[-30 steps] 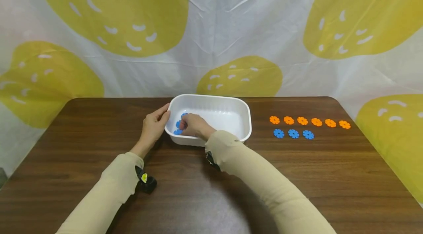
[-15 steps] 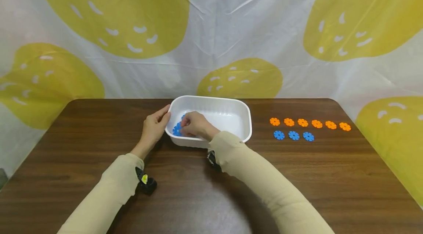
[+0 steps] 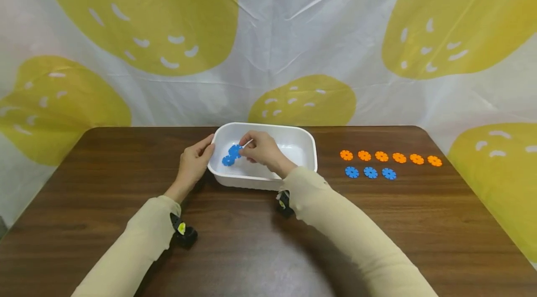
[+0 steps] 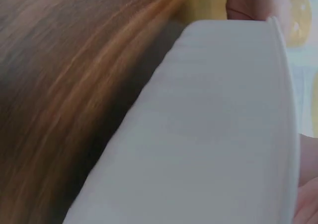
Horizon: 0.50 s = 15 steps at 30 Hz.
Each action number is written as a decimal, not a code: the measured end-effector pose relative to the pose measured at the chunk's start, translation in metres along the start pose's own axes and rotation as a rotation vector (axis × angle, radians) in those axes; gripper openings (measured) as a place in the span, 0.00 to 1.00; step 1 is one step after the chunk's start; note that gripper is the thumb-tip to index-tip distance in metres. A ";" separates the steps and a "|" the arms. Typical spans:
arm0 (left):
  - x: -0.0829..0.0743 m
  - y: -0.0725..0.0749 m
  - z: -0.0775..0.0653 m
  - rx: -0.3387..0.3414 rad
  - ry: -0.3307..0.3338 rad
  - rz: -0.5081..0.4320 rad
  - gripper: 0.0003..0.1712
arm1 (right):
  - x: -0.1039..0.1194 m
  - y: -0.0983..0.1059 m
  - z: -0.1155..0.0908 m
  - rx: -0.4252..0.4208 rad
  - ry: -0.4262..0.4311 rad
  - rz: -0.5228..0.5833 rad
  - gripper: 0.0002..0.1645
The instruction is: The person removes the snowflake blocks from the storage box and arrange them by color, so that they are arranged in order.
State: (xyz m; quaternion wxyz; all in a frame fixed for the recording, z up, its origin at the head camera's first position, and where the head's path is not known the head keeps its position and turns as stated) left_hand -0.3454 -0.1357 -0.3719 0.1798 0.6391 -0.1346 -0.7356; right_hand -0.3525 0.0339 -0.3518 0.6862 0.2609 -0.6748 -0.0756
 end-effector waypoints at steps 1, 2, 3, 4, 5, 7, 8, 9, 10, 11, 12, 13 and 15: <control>0.000 0.000 0.000 0.001 0.002 0.000 0.23 | -0.001 0.004 -0.001 -0.010 -0.001 0.006 0.10; 0.001 0.000 0.000 0.002 0.003 0.002 0.23 | -0.001 0.008 -0.003 -0.020 -0.002 0.014 0.10; 0.001 0.000 0.000 0.001 0.003 0.003 0.23 | -0.002 0.012 -0.004 -0.030 -0.002 0.026 0.10; 0.002 0.000 0.000 0.001 0.005 0.000 0.23 | -0.003 0.016 -0.005 -0.039 -0.002 0.040 0.10; 0.002 0.000 0.000 -0.001 0.006 0.000 0.23 | -0.004 0.020 -0.007 -0.048 0.000 0.051 0.10; 0.002 -0.001 0.000 0.003 0.005 -0.001 0.23 | -0.005 0.027 -0.010 -0.066 0.007 0.078 0.10; 0.002 -0.001 0.000 0.003 0.005 -0.001 0.23 | -0.005 0.031 -0.012 -0.074 0.011 0.089 0.10; 0.002 -0.001 0.000 0.003 0.005 -0.003 0.23 | -0.005 0.035 -0.014 -0.082 0.015 0.099 0.11; 0.002 -0.002 0.000 0.004 0.004 -0.005 0.23 | -0.005 0.039 -0.016 -0.088 0.019 0.106 0.11; 0.001 -0.002 0.000 0.003 0.001 -0.005 0.23 | -0.005 0.043 -0.019 -0.097 0.022 0.113 0.11; 0.001 -0.002 0.001 0.002 -0.002 -0.006 0.23 | -0.005 0.048 -0.021 -0.105 0.025 0.119 0.11; 0.001 -0.001 0.001 0.000 -0.005 -0.009 0.23 | -0.005 0.052 -0.023 -0.114 0.026 0.127 0.12; 0.001 -0.001 0.001 -0.004 -0.009 -0.009 0.23 | -0.007 0.061 -0.028 -0.133 0.023 0.146 0.12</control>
Point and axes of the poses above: each hand's wrist, its own z-axis towards the middle knuckle, its own y-axis out of the back of the hand, x = y × z, the point moved 10 cm from there along z, towards the middle knuckle, and after that the axes turned 1 degree about y, right-handed, at the moved point
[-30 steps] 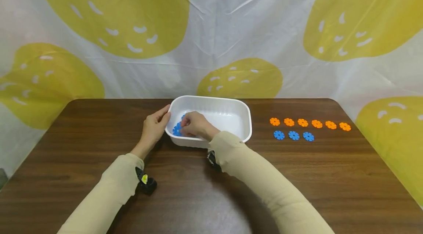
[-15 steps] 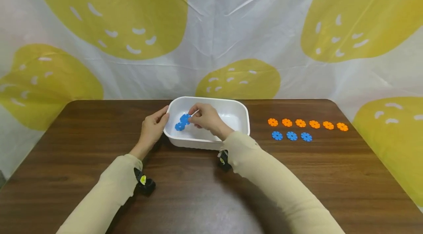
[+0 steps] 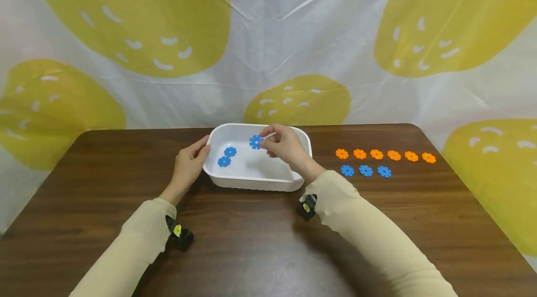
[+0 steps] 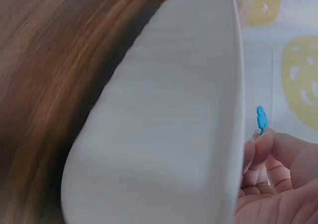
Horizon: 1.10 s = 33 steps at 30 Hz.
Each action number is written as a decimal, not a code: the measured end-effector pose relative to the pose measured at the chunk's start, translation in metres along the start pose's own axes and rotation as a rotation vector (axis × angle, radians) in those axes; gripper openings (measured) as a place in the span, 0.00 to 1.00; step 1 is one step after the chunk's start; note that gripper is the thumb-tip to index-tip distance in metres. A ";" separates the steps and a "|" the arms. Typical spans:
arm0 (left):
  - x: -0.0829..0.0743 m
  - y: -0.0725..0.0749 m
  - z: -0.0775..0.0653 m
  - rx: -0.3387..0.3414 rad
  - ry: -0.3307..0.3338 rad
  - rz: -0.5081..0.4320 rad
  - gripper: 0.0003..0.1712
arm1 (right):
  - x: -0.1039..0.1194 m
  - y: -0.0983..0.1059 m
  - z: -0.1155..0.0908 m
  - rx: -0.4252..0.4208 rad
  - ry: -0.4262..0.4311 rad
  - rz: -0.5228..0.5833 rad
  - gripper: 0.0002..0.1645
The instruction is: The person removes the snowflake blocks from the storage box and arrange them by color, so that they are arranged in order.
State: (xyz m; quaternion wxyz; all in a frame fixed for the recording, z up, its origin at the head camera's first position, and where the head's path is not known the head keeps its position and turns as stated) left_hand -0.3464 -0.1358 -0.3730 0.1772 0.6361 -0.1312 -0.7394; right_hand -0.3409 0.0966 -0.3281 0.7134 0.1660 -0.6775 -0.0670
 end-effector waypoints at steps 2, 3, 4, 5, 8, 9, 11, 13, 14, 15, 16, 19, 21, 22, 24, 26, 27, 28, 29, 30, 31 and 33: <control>0.000 0.002 0.000 -0.001 -0.005 -0.004 0.23 | -0.001 0.010 -0.003 -0.019 -0.006 0.017 0.12; 0.000 0.002 0.000 0.000 -0.006 -0.005 0.23 | -0.001 0.016 -0.005 -0.026 -0.010 0.024 0.11; 0.001 0.003 0.000 0.000 -0.006 -0.004 0.23 | -0.002 0.021 -0.007 -0.035 -0.014 0.030 0.12; 0.001 0.004 0.000 0.001 -0.005 -0.002 0.23 | -0.002 0.027 -0.009 -0.043 -0.017 0.033 0.12; 0.002 0.006 0.001 0.002 0.000 0.002 0.23 | -0.007 0.045 -0.014 -0.070 -0.026 0.045 0.13; 0.003 0.006 0.001 0.004 0.003 0.007 0.23 | -0.009 0.052 -0.015 -0.083 -0.024 0.041 0.14; 0.004 0.007 0.001 0.007 0.008 0.016 0.23 | -0.014 0.066 -0.019 -0.109 -0.024 0.031 0.14; 0.004 0.006 0.001 0.011 0.011 0.021 0.23 | -0.020 0.082 -0.023 -0.137 -0.024 0.018 0.14; 0.004 0.006 0.001 0.013 0.011 0.024 0.23 | -0.024 0.090 -0.025 -0.151 -0.027 0.007 0.14; 0.004 0.006 0.001 0.014 0.009 0.025 0.24 | -0.028 0.098 -0.028 -0.162 -0.030 -0.002 0.15; 0.004 0.006 0.001 0.014 0.007 0.026 0.23 | -0.032 0.107 -0.031 -0.171 -0.036 -0.011 0.15; 0.003 0.006 0.001 0.018 0.001 0.025 0.23 | -0.044 0.137 -0.043 -0.207 -0.054 -0.051 0.18; 0.002 0.006 0.001 0.020 0.000 0.026 0.24 | -0.055 0.158 -0.053 -0.237 -0.076 -0.072 0.19; 0.002 0.006 0.001 0.020 0.000 0.026 0.24 | -0.060 0.169 -0.058 -0.254 -0.084 -0.083 0.20; 0.001 0.006 0.001 0.019 0.001 0.029 0.24 | -0.073 0.190 -0.068 -0.292 -0.112 -0.108 0.21; 0.001 0.007 0.001 0.015 0.002 0.033 0.23 | -0.086 0.210 -0.077 -0.337 -0.138 -0.106 0.20; 0.001 0.007 0.001 0.016 0.004 0.033 0.23 | -0.092 0.220 -0.081 -0.358 -0.147 -0.108 0.19; 0.001 0.007 0.002 0.015 0.003 0.034 0.23 | -0.098 0.229 -0.086 -0.375 -0.158 -0.113 0.18; 0.001 0.007 0.002 0.016 0.003 0.033 0.23 | -0.103 0.237 -0.090 -0.389 -0.171 -0.114 0.17; 0.001 0.008 0.002 0.017 0.003 0.031 0.23 | -0.108 0.244 -0.094 -0.401 -0.181 -0.108 0.17; 0.001 0.008 0.002 0.018 0.004 0.029 0.23 | -0.113 0.251 -0.098 -0.411 -0.190 -0.114 0.16; 0.001 0.009 0.002 0.021 0.004 0.026 0.24 | -0.122 0.262 -0.104 -0.420 -0.219 -0.135 0.17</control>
Point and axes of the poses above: each hand's wrist, its own z-axis towards the middle knuckle, its own y-axis out of the back of the hand, x = y × z, the point moved 10 cm from there along z, towards the middle knuckle, and after that the axes turned 1 degree about y, right-handed, at the moved point
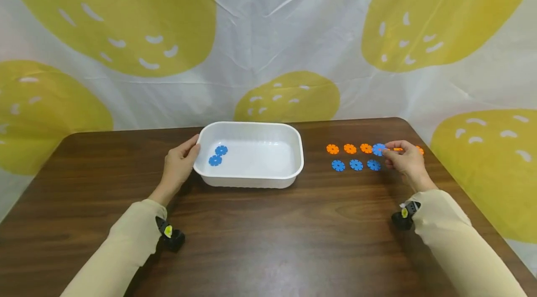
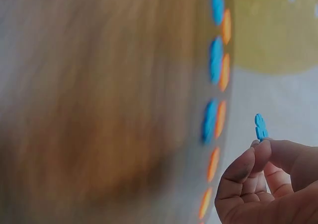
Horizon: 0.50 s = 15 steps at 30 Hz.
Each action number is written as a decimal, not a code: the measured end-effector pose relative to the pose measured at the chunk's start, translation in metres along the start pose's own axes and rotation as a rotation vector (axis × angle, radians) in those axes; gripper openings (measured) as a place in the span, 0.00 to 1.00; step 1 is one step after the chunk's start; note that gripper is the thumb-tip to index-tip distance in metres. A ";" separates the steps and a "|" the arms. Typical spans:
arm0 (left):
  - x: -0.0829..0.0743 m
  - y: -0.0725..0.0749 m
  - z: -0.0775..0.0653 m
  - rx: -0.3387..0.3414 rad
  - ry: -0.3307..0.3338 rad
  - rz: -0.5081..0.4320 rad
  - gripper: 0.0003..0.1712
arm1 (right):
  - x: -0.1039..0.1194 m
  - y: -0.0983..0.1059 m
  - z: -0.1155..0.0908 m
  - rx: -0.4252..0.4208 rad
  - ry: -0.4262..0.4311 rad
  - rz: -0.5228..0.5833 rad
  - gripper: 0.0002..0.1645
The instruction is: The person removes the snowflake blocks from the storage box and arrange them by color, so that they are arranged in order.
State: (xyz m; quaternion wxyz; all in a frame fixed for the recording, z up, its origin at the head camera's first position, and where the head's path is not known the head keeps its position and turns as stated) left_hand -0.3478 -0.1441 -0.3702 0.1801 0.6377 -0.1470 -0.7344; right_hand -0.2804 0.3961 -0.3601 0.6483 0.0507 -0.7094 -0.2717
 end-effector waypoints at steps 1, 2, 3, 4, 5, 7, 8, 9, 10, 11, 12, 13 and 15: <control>0.000 0.000 0.000 0.002 -0.001 -0.003 0.24 | -0.005 0.005 0.000 0.000 -0.015 -0.016 0.18; 0.000 0.000 0.000 0.004 0.000 -0.006 0.24 | -0.011 0.009 -0.001 0.001 -0.030 -0.032 0.19; 0.000 -0.001 0.000 0.007 0.000 -0.006 0.24 | -0.015 0.013 -0.002 0.002 -0.045 -0.050 0.19; 0.000 -0.001 0.000 0.009 0.000 -0.006 0.24 | -0.020 0.016 -0.002 0.002 -0.059 -0.069 0.20; 0.000 -0.001 0.000 0.011 0.000 -0.008 0.24 | -0.024 0.018 -0.003 0.006 -0.073 -0.083 0.20; 0.000 -0.001 0.000 0.013 0.001 -0.008 0.24 | -0.030 0.021 -0.003 0.016 -0.098 -0.097 0.21; 0.000 -0.001 0.000 0.013 0.002 -0.006 0.24 | -0.033 0.022 -0.003 0.022 -0.106 -0.107 0.21; 0.000 -0.001 0.000 0.014 0.002 -0.004 0.24 | -0.035 0.022 -0.003 0.026 -0.113 -0.119 0.20; 0.000 -0.001 0.000 0.013 0.002 -0.003 0.24 | -0.037 0.022 -0.003 0.028 -0.118 -0.134 0.20; -0.001 0.000 -0.001 0.013 0.000 -0.003 0.24 | -0.037 0.023 -0.003 0.029 -0.120 -0.156 0.20; -0.001 -0.001 -0.001 0.013 0.001 -0.002 0.24 | -0.038 0.023 -0.003 0.030 -0.121 -0.176 0.20; -0.001 0.000 -0.001 0.013 0.000 -0.003 0.24 | -0.038 0.023 -0.003 0.032 -0.123 -0.199 0.20; -0.001 -0.001 -0.001 0.014 0.005 -0.005 0.24 | -0.038 0.023 -0.003 0.031 -0.127 -0.233 0.20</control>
Point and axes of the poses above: each hand's wrist, its own z-axis towards the middle knuckle, its own y-axis out of the back of the hand, x = y × z, the point moved 10 cm from there along z, towards the middle knuckle, and after that the axes turned 1 degree about y, right-handed, at the moved point
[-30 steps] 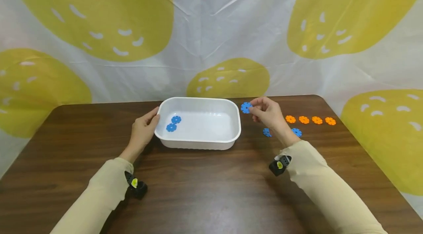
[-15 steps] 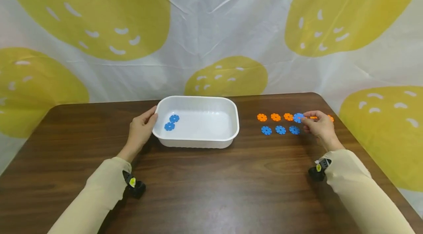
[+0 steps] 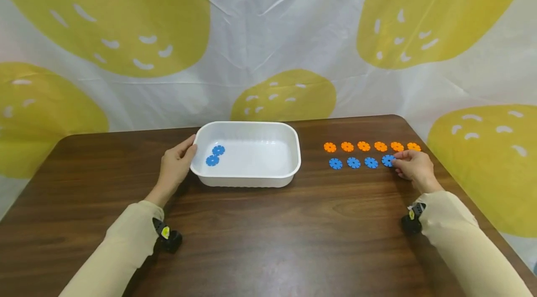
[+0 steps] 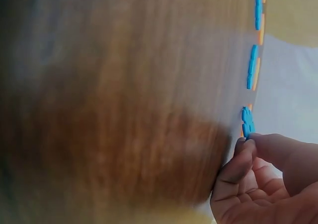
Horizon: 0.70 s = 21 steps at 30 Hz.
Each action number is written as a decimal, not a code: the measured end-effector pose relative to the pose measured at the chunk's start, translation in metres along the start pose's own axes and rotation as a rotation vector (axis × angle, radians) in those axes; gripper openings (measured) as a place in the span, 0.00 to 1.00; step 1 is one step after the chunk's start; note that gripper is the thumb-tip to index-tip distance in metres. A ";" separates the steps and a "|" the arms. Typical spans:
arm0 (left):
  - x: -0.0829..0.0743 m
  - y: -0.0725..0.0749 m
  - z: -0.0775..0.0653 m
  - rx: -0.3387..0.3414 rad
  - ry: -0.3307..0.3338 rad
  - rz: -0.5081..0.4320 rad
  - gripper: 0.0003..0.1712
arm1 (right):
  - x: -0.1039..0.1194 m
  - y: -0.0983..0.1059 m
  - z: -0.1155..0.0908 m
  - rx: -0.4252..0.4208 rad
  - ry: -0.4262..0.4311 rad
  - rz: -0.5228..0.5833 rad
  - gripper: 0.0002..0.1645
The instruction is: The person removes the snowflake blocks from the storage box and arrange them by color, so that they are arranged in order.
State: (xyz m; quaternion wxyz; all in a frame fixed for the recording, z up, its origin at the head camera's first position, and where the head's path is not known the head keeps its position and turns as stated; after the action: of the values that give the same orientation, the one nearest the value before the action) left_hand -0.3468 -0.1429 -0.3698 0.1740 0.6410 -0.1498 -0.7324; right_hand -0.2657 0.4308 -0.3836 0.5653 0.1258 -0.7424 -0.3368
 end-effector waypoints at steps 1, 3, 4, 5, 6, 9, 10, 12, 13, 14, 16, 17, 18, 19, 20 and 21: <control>0.000 0.000 0.000 -0.001 0.001 -0.002 0.24 | 0.001 0.000 0.000 -0.002 -0.002 -0.017 0.19; 0.001 0.000 0.000 -0.003 0.003 -0.004 0.24 | 0.001 0.000 -0.001 -0.004 -0.010 -0.042 0.19; 0.001 0.000 0.000 -0.004 0.003 -0.005 0.24 | 0.001 -0.001 -0.001 -0.005 -0.015 -0.054 0.19; 0.001 0.000 0.001 -0.005 0.003 -0.004 0.24 | 0.002 -0.001 -0.001 -0.007 -0.018 -0.065 0.19; 0.001 0.000 0.001 -0.007 0.001 -0.004 0.24 | 0.002 -0.001 -0.001 -0.008 -0.022 -0.080 0.19; 0.000 0.000 0.001 -0.013 -0.002 0.000 0.23 | 0.002 -0.001 -0.002 -0.011 -0.028 -0.111 0.19; 0.000 0.000 0.001 -0.014 -0.002 0.001 0.23 | 0.002 -0.001 -0.002 -0.011 -0.030 -0.119 0.19; 0.000 0.000 0.000 -0.014 -0.001 0.002 0.23 | 0.002 -0.001 -0.002 -0.009 -0.039 -0.128 0.19; 0.000 0.001 0.000 -0.014 0.001 0.004 0.23 | 0.002 -0.001 -0.002 -0.008 -0.043 -0.131 0.19; 0.000 0.001 0.000 -0.014 0.002 0.004 0.23 | 0.002 -0.001 -0.002 -0.003 -0.047 -0.133 0.19; 0.000 0.001 -0.001 -0.012 0.006 0.003 0.24 | 0.001 -0.001 -0.001 0.005 -0.058 -0.133 0.19; 0.000 0.001 -0.001 -0.013 0.007 0.003 0.24 | 0.001 -0.001 -0.001 0.008 -0.063 -0.134 0.19; 0.000 0.001 -0.001 -0.013 0.007 0.003 0.24 | 0.000 -0.001 -0.001 0.012 -0.067 -0.134 0.19; 0.000 0.001 -0.001 -0.012 0.007 0.001 0.24 | 0.000 -0.001 -0.001 0.016 -0.071 -0.135 0.19; 0.000 0.001 -0.001 -0.012 0.006 -0.001 0.24 | 0.000 -0.001 -0.001 0.020 -0.076 -0.134 0.20; 0.000 0.001 -0.001 -0.012 0.005 -0.002 0.24 | 0.000 -0.002 -0.001 0.022 -0.082 -0.133 0.20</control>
State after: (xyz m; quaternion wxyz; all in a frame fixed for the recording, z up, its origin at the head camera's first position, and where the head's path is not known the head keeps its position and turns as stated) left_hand -0.3460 -0.1434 -0.3691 0.1773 0.6419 -0.1444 -0.7319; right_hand -0.2656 0.4294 -0.3844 0.5094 0.1668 -0.7586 -0.3704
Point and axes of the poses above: each hand's wrist, its own z-axis towards the middle knuckle, its own y-axis out of the back of the hand, x = y × z, the point moved 10 cm from there along z, towards the middle knuckle, and after that the axes turned 1 degree about y, right-handed, at the moved point
